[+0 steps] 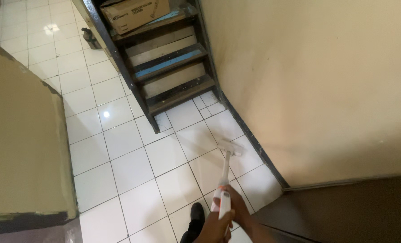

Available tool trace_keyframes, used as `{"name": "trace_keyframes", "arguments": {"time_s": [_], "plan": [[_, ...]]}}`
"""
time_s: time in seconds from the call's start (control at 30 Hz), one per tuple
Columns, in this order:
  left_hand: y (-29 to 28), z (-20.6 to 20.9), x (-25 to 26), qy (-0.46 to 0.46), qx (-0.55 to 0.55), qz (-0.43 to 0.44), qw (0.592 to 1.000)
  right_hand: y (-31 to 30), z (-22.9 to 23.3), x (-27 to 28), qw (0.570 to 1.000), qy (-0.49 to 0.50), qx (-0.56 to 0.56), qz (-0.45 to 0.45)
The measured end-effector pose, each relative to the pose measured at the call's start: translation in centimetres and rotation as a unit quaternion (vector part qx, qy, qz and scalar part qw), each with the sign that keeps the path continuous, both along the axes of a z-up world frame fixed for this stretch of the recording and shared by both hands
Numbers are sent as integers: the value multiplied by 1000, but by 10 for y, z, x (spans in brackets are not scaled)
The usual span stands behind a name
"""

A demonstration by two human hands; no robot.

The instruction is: The person vacuums a tiled floor, moving the vacuum head across the surface while walking down a hallway and into a living room area.

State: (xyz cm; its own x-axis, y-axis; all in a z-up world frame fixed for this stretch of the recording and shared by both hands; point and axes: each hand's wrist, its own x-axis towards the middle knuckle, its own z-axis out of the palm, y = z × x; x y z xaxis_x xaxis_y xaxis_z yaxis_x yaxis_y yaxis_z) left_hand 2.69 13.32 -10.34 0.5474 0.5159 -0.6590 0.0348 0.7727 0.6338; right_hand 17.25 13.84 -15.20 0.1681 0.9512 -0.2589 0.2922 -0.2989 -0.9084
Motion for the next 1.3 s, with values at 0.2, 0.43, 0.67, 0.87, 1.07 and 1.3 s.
{"name": "trace_keyframes", "arguments": {"time_s": [0.2, 0.43, 0.67, 0.87, 1.07, 1.3], "plan": [[13, -38, 3, 83, 162, -43, 982, -2, -2, -17, 999, 22, 25, -2], [72, 37, -2, 62, 57, -24, 996, 58, 26, -5, 999, -44, 27, 1], [100, 59, -6, 53, 34, 10, 998, 77, 15, -16, 999, -27, 23, -20], [97, 9, -5, 77, 167, -21, 983, 43, -59, -29, 958, 268, -60, -86], [86, -1, -19, 101, 417, -50, 902, 71, -28, -25, 986, 161, 10, -40], [88, 50, -25, 12, 33, 69, 997, 96, 29, -31, 1000, 15, 13, -6]]}}
